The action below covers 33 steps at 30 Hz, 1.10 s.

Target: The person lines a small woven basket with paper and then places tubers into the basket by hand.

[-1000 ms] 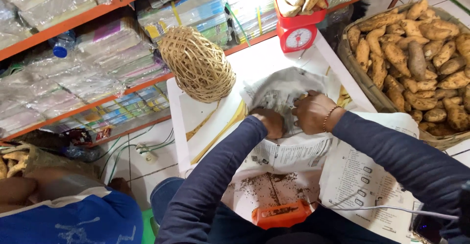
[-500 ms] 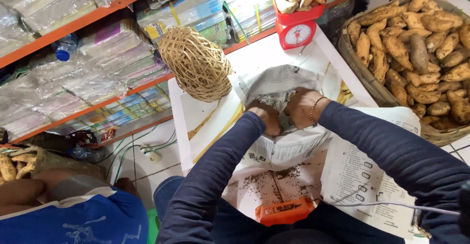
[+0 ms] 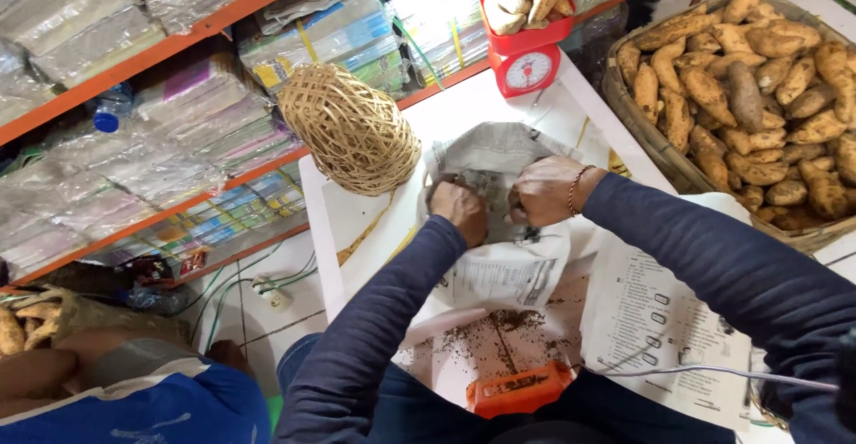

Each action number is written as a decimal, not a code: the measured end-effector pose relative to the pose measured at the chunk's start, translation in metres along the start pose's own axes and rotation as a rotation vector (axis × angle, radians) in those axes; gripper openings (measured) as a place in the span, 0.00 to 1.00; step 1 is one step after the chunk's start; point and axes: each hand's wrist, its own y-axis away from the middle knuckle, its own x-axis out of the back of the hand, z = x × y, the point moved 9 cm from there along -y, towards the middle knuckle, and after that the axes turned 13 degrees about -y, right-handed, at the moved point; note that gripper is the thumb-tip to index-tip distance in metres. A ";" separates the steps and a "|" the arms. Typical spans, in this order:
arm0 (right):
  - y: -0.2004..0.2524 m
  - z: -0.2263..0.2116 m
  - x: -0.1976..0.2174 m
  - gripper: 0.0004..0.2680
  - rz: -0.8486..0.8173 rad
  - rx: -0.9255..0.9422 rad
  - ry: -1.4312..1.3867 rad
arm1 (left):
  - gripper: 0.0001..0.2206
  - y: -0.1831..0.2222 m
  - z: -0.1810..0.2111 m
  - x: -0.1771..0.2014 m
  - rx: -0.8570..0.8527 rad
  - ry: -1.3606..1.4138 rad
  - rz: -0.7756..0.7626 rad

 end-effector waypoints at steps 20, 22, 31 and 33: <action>0.035 -0.015 0.016 0.09 0.124 0.153 -0.041 | 0.27 0.089 -0.035 0.098 -0.179 0.723 0.018; 0.033 -0.005 0.012 0.09 0.180 0.159 -0.026 | 0.26 0.108 -0.040 0.114 -0.164 0.521 0.274; 0.046 -0.028 0.061 0.17 0.245 0.172 -0.249 | 0.10 0.116 -0.060 0.089 0.068 0.553 0.650; 0.044 -0.017 0.046 0.14 0.277 0.138 -0.202 | 0.12 0.115 -0.056 0.086 0.133 0.547 0.689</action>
